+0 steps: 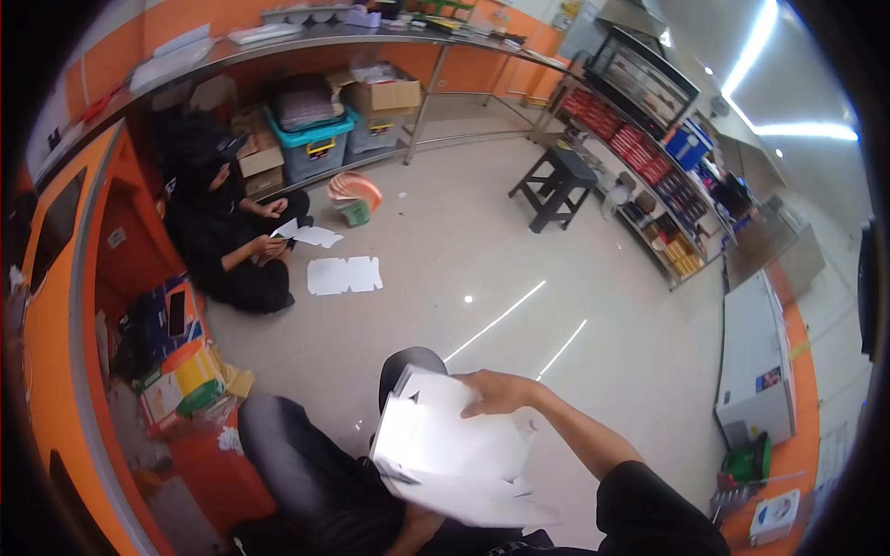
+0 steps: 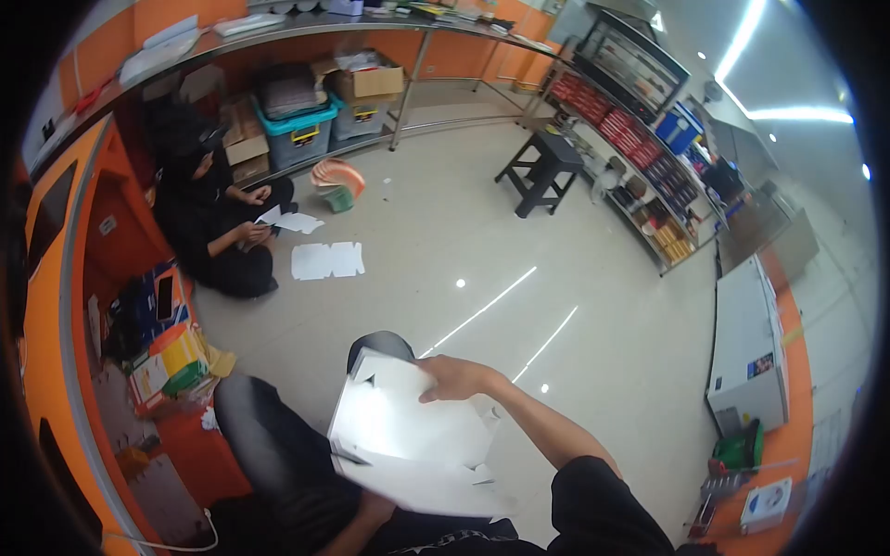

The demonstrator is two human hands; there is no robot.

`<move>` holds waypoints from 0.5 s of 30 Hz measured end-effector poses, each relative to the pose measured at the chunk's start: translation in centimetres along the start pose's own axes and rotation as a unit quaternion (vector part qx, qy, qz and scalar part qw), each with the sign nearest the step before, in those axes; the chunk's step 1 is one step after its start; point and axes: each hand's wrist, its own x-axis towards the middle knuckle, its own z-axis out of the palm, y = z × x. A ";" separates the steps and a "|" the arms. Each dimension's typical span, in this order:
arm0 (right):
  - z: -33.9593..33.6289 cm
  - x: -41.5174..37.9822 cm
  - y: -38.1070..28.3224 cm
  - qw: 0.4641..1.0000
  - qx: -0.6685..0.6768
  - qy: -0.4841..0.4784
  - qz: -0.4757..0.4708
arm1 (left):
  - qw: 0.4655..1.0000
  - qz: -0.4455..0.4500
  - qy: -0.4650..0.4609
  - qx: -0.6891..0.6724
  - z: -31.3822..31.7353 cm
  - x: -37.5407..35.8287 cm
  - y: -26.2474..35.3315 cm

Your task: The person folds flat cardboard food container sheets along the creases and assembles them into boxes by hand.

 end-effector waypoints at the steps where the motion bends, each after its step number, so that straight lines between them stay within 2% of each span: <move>1: 0.6 0.0 -0.2 1.000 0.001 0.010 0.004 | 0.971 0.128 0.006 0.203 -0.3 0.2 -1.6; 3: 2.1 0.3 -0.6 0.995 -0.082 0.012 0.054 | 0.999 0.000 0.021 -0.045 0.4 0.8 -5.3; 4: 2.6 -0.1 -2.0 0.990 -0.109 0.038 0.080 | 0.999 0.004 0.015 -0.043 0.6 1.0 -4.7; 6: 3.8 -0.2 -2.4 0.983 -0.141 0.046 0.106 | 0.991 -0.012 0.041 -0.130 1.0 0.7 -3.5; 8: 4.9 -0.6 -3.3 0.969 -0.207 0.071 0.116 | 0.993 -0.009 0.044 -0.106 1.1 0.7 -2.6; 10: 7.2 -1.0 -4.2 0.962 -0.214 0.095 0.143 | 0.995 -0.008 0.047 -0.083 1.2 0.8 -2.3; 12: 10.1 -1.6 -3.9 0.953 -0.218 0.120 0.171 | 0.993 0.030 0.036 -0.111 1.2 0.7 -2.4; 13: 11.5 -1.7 -3.2 0.945 -0.239 0.191 0.118 | 0.993 0.033 0.032 -0.109 0.9 0.8 -1.9; 14: 12.1 -1.8 -2.6 0.928 -0.261 0.259 0.065 | 0.998 0.059 0.016 0.026 0.4 0.8 -1.2; 15: 12.1 -1.7 -2.4 0.927 -0.263 0.260 0.066 | 0.984 0.083 0.002 0.159 0.2 0.8 -0.8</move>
